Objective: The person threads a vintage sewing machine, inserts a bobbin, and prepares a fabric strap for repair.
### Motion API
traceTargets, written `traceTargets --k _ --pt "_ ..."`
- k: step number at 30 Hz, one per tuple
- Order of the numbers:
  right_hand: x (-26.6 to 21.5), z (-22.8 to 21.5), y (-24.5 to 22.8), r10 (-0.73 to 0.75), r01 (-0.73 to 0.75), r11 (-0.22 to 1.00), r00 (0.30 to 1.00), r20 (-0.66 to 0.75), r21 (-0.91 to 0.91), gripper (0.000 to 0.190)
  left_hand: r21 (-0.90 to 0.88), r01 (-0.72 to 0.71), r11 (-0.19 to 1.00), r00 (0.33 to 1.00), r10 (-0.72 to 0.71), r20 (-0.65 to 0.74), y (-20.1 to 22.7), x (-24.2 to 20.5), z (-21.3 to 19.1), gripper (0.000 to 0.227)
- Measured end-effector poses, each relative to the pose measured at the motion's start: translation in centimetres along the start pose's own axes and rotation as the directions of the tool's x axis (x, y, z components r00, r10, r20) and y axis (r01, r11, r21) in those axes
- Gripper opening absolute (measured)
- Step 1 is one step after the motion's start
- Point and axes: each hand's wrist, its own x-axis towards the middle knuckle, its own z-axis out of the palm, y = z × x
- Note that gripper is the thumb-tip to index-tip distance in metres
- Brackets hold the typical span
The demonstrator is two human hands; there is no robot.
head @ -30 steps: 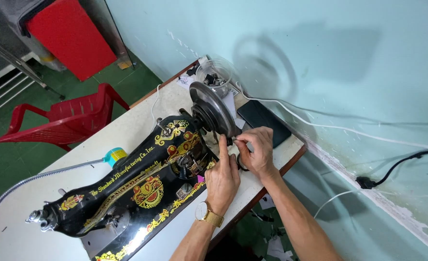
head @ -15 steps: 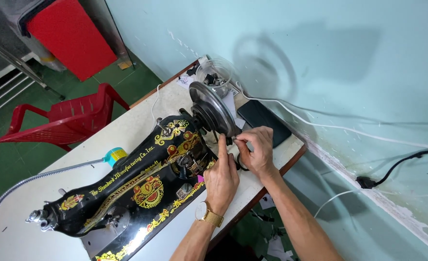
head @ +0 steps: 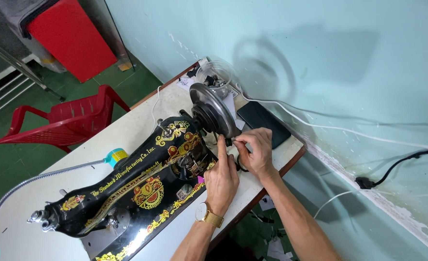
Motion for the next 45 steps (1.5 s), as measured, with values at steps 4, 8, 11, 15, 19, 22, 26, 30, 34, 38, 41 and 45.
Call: traceTargets --k 4,8,11,15,19,22,26,30,34,38,41,45 --pt "-0.26 -0.02 0.22 0.003 -0.003 1.000 1.000 0.016 0.012 0.005 0.037 -0.028 0.999 1.000 0.029 -0.007 -0.14 -0.17 0.31 0.068" --pt "0.17 -0.13 -0.03 0.008 -0.008 1.000 1.000 0.000 0.013 0.004 0.038 -0.023 0.999 1.000 0.024 -0.016 -0.08 -0.01 0.08 0.066" --pt "0.02 -0.23 0.18 0.009 -0.009 1.000 1.000 -0.004 0.008 0.004 0.049 -0.043 0.998 0.999 0.043 -0.003 -0.19 -0.01 0.39 0.067" --pt "-0.15 -0.08 0.29 0.011 -0.011 1.000 1.000 0.004 0.008 0.005 -0.022 -0.019 1.000 1.000 0.020 0.020 -0.08 0.05 0.00 0.067" --pt "-0.08 -0.20 0.10 0.026 -0.026 1.000 0.999 0.018 0.014 0.005 0.010 -0.018 1.000 1.000 0.018 0.014 0.02 0.02 -0.07 0.067" --pt "-0.19 -0.13 0.23 0.016 -0.016 1.000 1.000 0.012 0.015 0.005 0.012 -0.021 1.000 1.000 0.021 0.012 -0.04 0.04 -0.02 0.067" --pt "-0.12 -0.16 0.31 0.011 -0.011 1.000 1.000 -0.003 0.005 0.006 -0.012 -0.028 1.000 0.999 0.029 0.014 -0.16 0.12 0.11 0.066" --pt "-0.04 -0.09 0.28 0.017 -0.017 1.000 1.000 -0.006 0.007 0.005 0.018 -0.032 0.999 0.999 0.032 0.003 -0.21 0.09 0.20 0.064" --pt "-0.11 -0.04 0.33 0.019 -0.019 1.000 1.000 0.004 0.015 0.007 0.024 -0.030 0.999 1.000 0.031 0.000 -0.32 -0.06 0.40 0.065" --pt "-0.19 -0.12 0.25 0.015 -0.015 1.000 1.000 0.006 0.012 0.006 0.035 -0.039 0.999 0.999 0.039 -0.006 -0.27 -0.13 0.30 0.065" --pt "0.01 -0.21 0.15 0.025 -0.025 1.000 1.000 0.004 0.019 0.007 0.038 -0.047 0.998 0.999 0.048 -0.009 -0.16 -0.01 0.12 0.066" --pt "0.09 -0.31 -0.10 0.036 -0.037 0.999 0.999 0.011 0.027 0.008 0.055 -0.050 0.997 0.998 0.051 -0.023 -0.26 -0.19 0.23 0.066"
